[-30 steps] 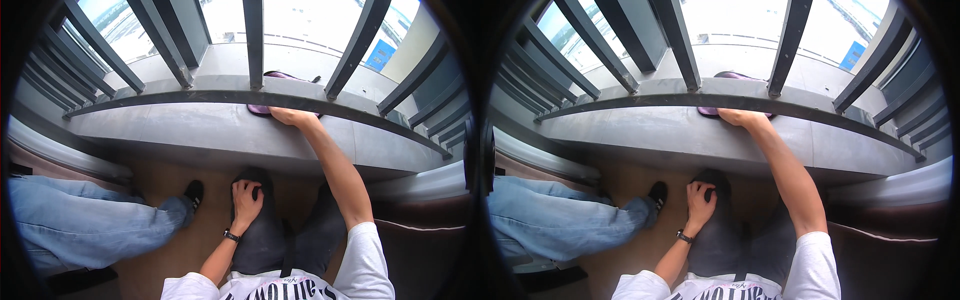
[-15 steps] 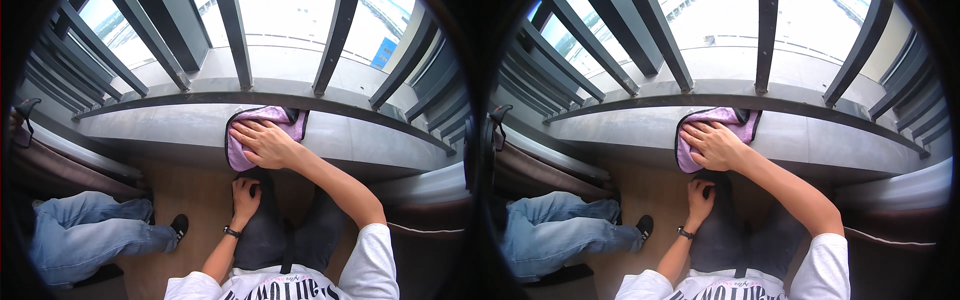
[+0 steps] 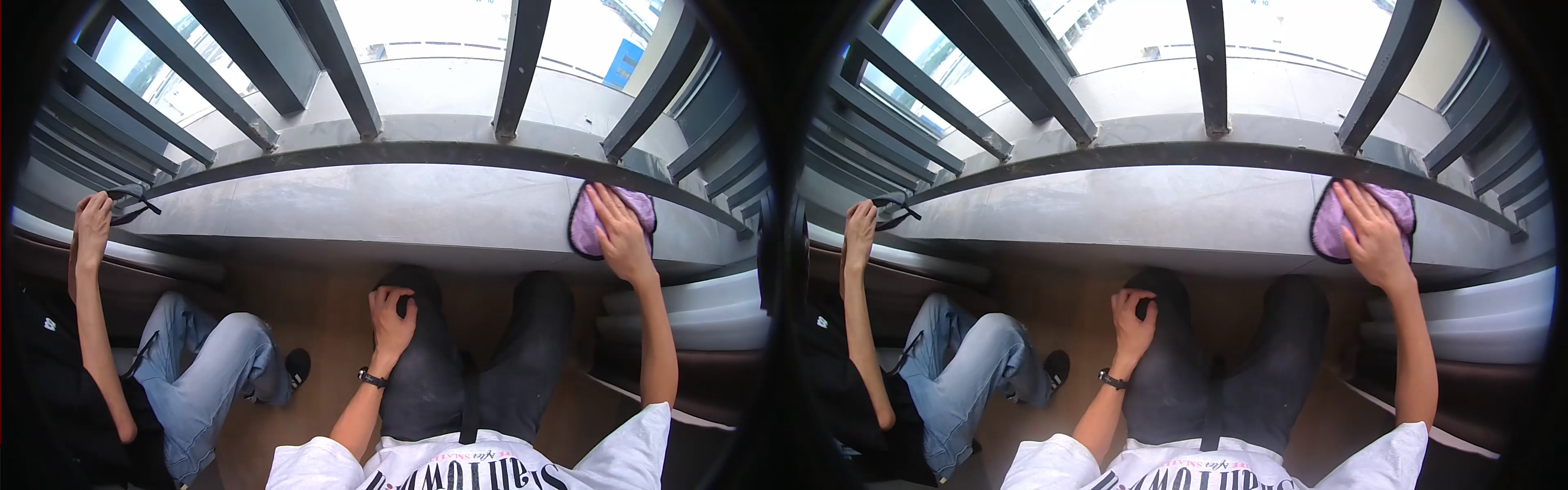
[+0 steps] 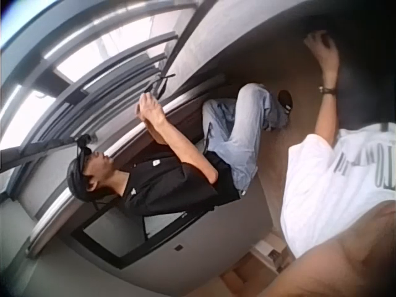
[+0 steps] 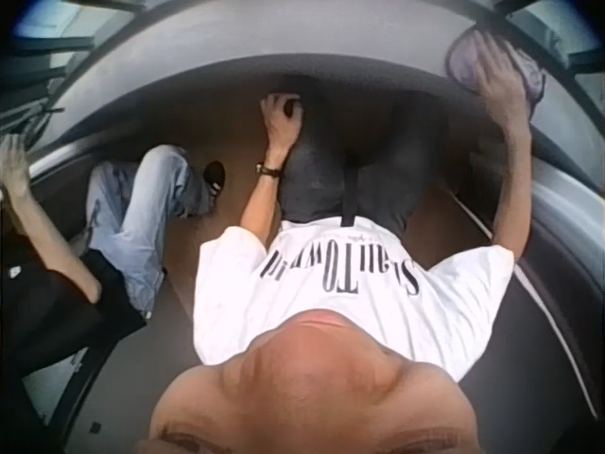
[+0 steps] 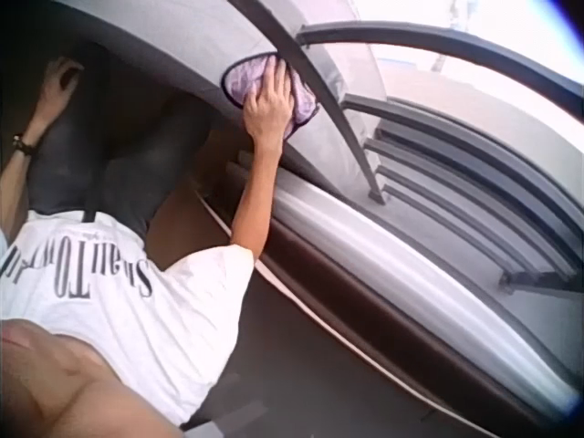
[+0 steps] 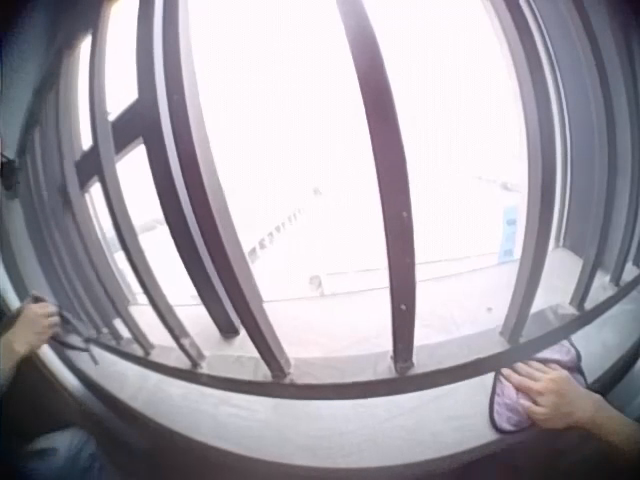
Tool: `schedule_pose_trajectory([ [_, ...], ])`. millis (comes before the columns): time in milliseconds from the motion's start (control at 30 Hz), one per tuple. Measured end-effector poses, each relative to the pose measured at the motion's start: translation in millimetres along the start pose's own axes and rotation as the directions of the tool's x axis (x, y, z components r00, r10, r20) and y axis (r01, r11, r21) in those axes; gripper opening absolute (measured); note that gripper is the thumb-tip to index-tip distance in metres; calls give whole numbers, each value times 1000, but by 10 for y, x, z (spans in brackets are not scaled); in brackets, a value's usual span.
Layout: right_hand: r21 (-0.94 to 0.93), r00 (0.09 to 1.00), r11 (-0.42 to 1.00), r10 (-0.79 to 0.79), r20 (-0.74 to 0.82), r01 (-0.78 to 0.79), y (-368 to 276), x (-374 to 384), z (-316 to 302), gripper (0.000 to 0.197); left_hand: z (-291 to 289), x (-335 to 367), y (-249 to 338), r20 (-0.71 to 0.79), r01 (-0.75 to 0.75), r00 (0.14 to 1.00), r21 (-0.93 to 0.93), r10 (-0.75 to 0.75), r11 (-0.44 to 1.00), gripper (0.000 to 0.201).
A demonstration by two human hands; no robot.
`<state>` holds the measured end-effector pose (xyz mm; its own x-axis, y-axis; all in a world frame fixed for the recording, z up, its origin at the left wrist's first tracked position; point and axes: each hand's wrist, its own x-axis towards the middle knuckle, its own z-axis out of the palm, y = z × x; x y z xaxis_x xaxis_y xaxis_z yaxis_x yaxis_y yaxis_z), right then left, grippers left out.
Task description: The person wipes a sink with a cloth, rinses the cloth under a faucet, and then cleans a balcony ledge and metal railing with the cloth.
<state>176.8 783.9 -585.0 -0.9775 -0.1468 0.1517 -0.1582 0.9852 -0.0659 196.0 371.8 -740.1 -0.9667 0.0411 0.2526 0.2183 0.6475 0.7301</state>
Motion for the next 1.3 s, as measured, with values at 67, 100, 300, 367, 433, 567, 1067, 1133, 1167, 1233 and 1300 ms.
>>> schedule_pose_trajectory([
  [67, -17, 989, 990, 140, -54, -141, 596, -219, -26, 53, -78, 4, 58, 2, 14, 1000, 10, -14, 1000, 16],
  [100, -18, 978, 982, 187, -89, -189, 927, -327, -20, 50, -104, -19, 88, 9, 5, 1000, -2, -5, 1000, 16],
  [300, -51, 788, 787, 615, -21, -615, 1769, 11, 297, 38, -123, -48, 53, 6, -16, 1000, 15, 16, 1000, 14],
  [367, -379, 935, 915, -2, -354, -142, 2389, 172, 569, 43, -47, -26, 62, 33, -16, 999, -15, 17, 1000, 15],
  [433, -623, 994, 777, 37, -100, -92, 2606, 515, 674, 49, -31, -12, 107, 50, -20, 999, -34, 21, 999, 15],
  [567, -474, 897, 789, 442, -6, -392, 2223, 1343, 565, 57, 31, 51, 170, 97, -34, 995, 3, 34, 999, 14],
  [1067, 51, 798, 876, -412, -441, 480, -1289, 2714, 1365, 51, 4, -33, 122, 64, -8, 998, 97, 2, 995, 16],
  [1133, 64, 838, 861, -471, -275, 505, -1308, 2498, 1338, 60, 53, 0, 146, 84, -11, 996, 115, 1, 993, 16],
  [1167, 96, 782, 797, -551, -289, 597, -1310, 2344, 1180, 59, 25, -5, 127, 71, 19, 997, 124, -28, 992, 15],
  [1233, 308, 888, 850, -459, 34, 427, -1397, 2006, 592, 57, -44, -43, 130, 78, 26, 996, 124, -36, 992, 15],
  [1300, 322, 879, 846, -470, 75, 425, -1172, 1947, 398, 58, 0, -26, 152, 43, 25, 999, 135, -31, 990, 14],
])
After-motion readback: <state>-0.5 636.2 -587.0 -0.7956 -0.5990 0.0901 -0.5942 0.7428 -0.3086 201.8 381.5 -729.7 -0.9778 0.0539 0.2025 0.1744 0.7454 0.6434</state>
